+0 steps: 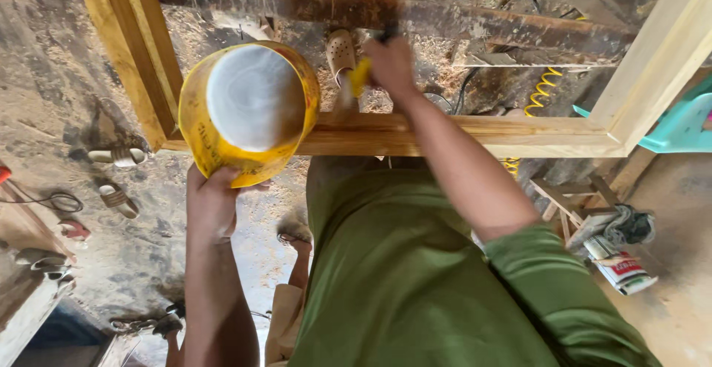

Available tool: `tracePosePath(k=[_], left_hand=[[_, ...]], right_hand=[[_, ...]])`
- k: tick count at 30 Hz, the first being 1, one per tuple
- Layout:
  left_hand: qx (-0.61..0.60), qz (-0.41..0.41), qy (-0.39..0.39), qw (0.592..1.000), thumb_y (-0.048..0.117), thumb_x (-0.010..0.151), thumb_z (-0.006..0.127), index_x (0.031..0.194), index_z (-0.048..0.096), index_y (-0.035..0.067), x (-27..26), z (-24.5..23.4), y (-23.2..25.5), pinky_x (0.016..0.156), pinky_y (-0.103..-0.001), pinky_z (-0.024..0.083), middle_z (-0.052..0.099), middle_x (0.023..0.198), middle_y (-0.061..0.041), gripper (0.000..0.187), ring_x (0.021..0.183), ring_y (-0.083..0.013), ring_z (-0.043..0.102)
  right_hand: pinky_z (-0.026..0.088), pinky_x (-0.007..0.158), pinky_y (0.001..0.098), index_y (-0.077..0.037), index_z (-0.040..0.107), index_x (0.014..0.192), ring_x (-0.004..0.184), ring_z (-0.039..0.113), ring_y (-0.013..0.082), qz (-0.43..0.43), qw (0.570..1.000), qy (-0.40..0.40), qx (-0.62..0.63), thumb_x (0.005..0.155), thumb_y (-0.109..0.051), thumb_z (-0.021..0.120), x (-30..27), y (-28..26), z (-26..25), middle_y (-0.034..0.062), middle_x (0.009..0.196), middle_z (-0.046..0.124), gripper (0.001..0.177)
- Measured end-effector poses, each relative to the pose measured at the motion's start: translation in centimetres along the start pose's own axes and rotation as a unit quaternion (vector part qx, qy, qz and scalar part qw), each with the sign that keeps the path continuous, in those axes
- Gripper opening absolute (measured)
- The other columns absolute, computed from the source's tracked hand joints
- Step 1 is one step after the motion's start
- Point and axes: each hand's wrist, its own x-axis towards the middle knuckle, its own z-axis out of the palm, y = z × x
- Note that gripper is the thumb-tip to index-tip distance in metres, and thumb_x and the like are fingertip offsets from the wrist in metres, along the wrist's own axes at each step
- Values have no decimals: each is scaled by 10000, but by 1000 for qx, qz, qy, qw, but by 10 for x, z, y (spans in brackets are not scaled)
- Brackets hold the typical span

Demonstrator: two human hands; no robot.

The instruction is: The person applies a liquid finish to a wooden frame using a paintbrush. They repeatedly dip the brush into a yellow bucket and brush the liquid onto the frame's surface, moving along its length.

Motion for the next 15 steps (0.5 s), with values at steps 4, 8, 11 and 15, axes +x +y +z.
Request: tracePosePath(k=[4,8,11,15], left_hand=[[13,-9,-3,1000,-11,870,428,1228,561,-136,10,-6,1,698,-442,656,704,1029,-249,401,842,-341,743],[25,-29,-18,999,-24,859,415,1208,556,-122,21,-1,1,678,-439,648,703,1007,-241,389,820,-340,737],[78,-40,-24,996,-24,853,416,1172,595,-130,29,6,3,674,-425,644,722,973,-250,381,797,-339,739],[46,-51,-57,996,-9,859,416,1150,609,-136,36,13,10,662,-421,646,721,959,-244,372,775,-321,734]], right_hand=[[515,473,351,-59,621,889,519,632,198,40,980,122,-154,926,-239,711,-9,59,-122,69,634,628,204],[523,432,378,45,604,921,578,696,239,19,945,242,-219,958,-150,724,-47,69,-283,114,730,659,232],[505,470,354,-20,659,797,562,688,226,4,907,267,-325,1005,-156,753,-76,55,-313,82,670,654,266],[465,459,336,-24,609,750,499,614,180,-22,955,205,-213,959,-137,733,-85,37,-216,55,611,599,268]])
